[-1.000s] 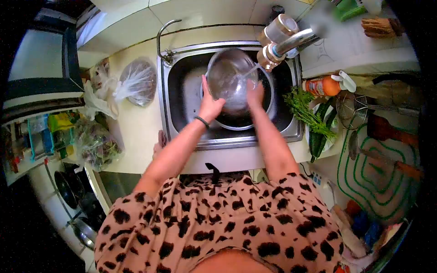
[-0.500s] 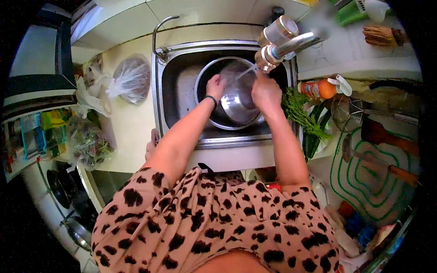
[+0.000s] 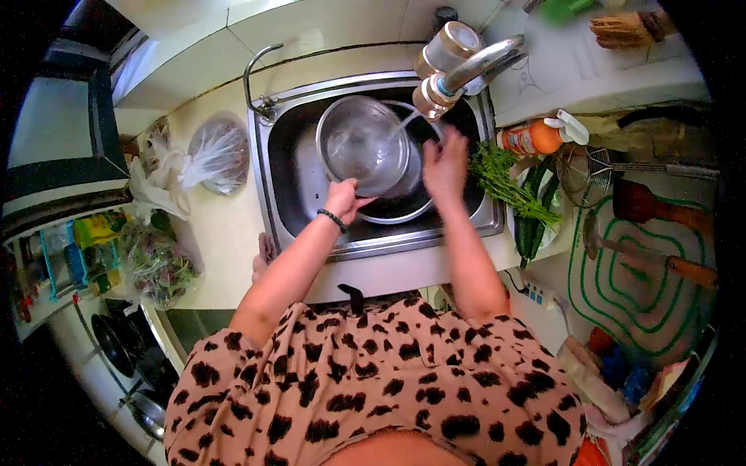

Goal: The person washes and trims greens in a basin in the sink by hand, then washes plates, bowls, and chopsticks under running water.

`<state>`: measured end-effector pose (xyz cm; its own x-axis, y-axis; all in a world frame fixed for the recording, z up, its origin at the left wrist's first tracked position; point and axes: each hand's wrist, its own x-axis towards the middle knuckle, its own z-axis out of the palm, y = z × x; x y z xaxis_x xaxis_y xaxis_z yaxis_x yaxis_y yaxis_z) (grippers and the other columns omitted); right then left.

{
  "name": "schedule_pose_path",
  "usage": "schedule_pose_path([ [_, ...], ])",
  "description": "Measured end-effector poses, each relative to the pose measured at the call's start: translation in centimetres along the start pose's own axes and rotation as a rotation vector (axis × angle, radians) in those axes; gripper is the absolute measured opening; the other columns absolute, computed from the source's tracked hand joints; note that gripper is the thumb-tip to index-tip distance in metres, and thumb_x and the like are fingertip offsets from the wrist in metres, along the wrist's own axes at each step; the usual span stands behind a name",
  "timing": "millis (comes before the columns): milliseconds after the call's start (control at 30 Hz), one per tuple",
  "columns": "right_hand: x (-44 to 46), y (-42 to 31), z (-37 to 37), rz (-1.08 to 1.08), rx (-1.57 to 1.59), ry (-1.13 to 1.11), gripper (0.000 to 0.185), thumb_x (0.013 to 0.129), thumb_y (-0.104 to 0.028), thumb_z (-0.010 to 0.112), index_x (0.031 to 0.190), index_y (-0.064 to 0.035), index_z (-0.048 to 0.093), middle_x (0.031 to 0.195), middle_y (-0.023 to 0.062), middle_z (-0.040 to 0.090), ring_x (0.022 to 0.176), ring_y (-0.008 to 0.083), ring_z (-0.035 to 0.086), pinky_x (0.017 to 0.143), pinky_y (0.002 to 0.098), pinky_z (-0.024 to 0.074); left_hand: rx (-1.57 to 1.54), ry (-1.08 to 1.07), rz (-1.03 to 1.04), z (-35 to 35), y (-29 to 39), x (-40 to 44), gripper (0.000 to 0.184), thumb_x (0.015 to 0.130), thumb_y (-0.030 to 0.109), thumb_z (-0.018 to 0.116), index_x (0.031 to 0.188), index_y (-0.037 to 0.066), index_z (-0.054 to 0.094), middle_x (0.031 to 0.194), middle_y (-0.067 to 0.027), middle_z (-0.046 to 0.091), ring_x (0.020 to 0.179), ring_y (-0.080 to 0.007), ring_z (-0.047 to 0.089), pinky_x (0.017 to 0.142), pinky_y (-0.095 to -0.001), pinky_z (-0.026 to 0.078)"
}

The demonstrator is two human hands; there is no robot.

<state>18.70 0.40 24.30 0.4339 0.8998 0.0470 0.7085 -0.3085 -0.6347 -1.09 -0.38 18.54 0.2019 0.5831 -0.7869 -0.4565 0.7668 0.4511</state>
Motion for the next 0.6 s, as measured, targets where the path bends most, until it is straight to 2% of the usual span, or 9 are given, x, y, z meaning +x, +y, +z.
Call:
schedule_pose_path([
  [33, 1.6, -0.4, -1.6, -0.285, -0.071, 0.251, 0.037, 0.083, -0.020, 0.052, 0.115, -0.0048, 0.045, 0.110, 0.0202, 0.053, 0.103, 0.0385, 0.049, 0.087, 0.0441, 0.0380, 0.160, 0.056, 0.053, -0.1, 0.4, -0.2, 0.053, 0.080, -0.002, 0.038, 0.129, 0.003, 0.018, 0.120, -0.0221, 0.041, 0.100, -0.0355, 0.054, 0.074, -0.0456, 0.055],
  [133, 7.1, -2.1, -4.4, -0.519, -0.036, 0.429, 0.036, 0.079, -0.015, 0.056, 0.113, -0.0060, 0.048, 0.112, 0.0154, 0.050, 0.105, 0.0358, 0.045, 0.087, 0.0431, 0.0370, 0.134, -0.033, 0.025, -0.7, 1.1, 0.0, 0.061, 0.082, 0.000, 0.036, 0.132, 0.017, 0.005, 0.124, -0.0202, 0.038, 0.098, -0.0344, 0.055, 0.065, -0.0408, 0.057],
  [233, 8.4, -0.6, -3.4, -0.722, -0.263, -0.009, 0.049, 0.076, -0.010, 0.059, 0.122, -0.0049, 0.043, 0.128, 0.0147, 0.042, 0.120, 0.0306, 0.037, 0.099, 0.0431, 0.0309, 0.198, 0.015, 0.093, -0.4, 1.1, -1.4, 0.063, 0.083, 0.001, 0.036, 0.133, 0.024, 0.004, 0.126, -0.0188, 0.035, 0.098, -0.0336, 0.054, 0.064, -0.0405, 0.056],
  [300, 7.5, -1.5, -3.4, -0.649, -0.362, -0.078, 0.050, 0.075, -0.011, 0.060, 0.122, -0.0052, 0.044, 0.128, 0.0140, 0.043, 0.122, 0.0295, 0.035, 0.100, 0.0428, 0.0299, 0.350, 0.148, 0.249, 1.5, 2.2, -4.2, 0.053, 0.084, 0.004, 0.037, 0.130, 0.014, 0.014, 0.120, -0.0172, 0.044, 0.097, -0.0332, 0.057, 0.068, -0.0435, 0.056],
  [367, 4.0, -2.1, -2.4, -0.641, -0.147, 0.034, 0.042, 0.074, -0.008, 0.059, 0.115, -0.0021, 0.049, 0.119, 0.0178, 0.046, 0.108, 0.0385, 0.043, 0.093, 0.0448, 0.0323, 0.320, 0.078, 0.263, 0.1, 1.8, -4.4, 0.058, 0.083, 0.004, 0.039, 0.129, 0.021, 0.008, 0.121, -0.0162, 0.042, 0.095, -0.0315, 0.058, 0.065, -0.0427, 0.057],
  [400, 1.4, -1.6, -1.3, -0.665, -0.070, 0.024, 0.051, 0.074, -0.006, 0.060, 0.122, -0.0020, 0.044, 0.127, 0.0180, 0.041, 0.117, 0.0373, 0.038, 0.099, 0.0436, 0.0287, 0.323, 0.075, 0.244, 0.0, 2.0, -4.3, 0.056, 0.083, 0.004, 0.039, 0.128, 0.020, 0.010, 0.121, -0.0162, 0.042, 0.095, -0.0314, 0.058, 0.064, -0.0417, 0.057],
  [500, -7.3, 1.5, 5.4, -0.121, 0.160, -0.202, 0.095, 0.066, -0.025, 0.073, 0.135, 0.0026, 0.014, 0.136, 0.0269, 0.024, 0.127, 0.0374, 0.025, 0.105, 0.0432, 0.0214, 0.319, 0.065, 0.190, -0.6, 1.6, -4.8, 0.055, 0.083, 0.004, 0.041, 0.127, 0.019, 0.012, 0.120, -0.0159, 0.043, 0.095, -0.0309, 0.058, 0.063, -0.0395, 0.058],
  [533, -8.4, 2.7, 7.7, 0.041, 0.244, -0.297, 0.103, 0.063, -0.030, 0.076, 0.136, 0.0025, 0.011, 0.132, 0.0278, 0.030, 0.124, 0.0381, 0.031, 0.103, 0.0418, 0.0255, 0.349, 0.059, 0.137, -1.3, 0.7, -4.5, 0.051, 0.082, 0.003, 0.041, 0.127, 0.015, 0.018, 0.117, -0.0159, 0.045, 0.093, -0.0308, 0.058, 0.063, -0.0392, 0.058],
  [600, -5.8, 3.1, 8.1, 0.119, 0.290, -0.362, 0.071, 0.072, -0.031, 0.068, 0.127, -0.0012, 0.035, 0.114, 0.0262, 0.049, 0.102, 0.0373, 0.052, 0.088, 0.0434, 0.0410, 0.402, 0.138, 0.192, 1.0, 1.5, -8.4, 0.038, 0.082, 0.002, 0.042, 0.120, 0.000, 0.036, 0.109, -0.0170, 0.051, 0.088, -0.0297, 0.060, 0.064, -0.0395, 0.058],
])
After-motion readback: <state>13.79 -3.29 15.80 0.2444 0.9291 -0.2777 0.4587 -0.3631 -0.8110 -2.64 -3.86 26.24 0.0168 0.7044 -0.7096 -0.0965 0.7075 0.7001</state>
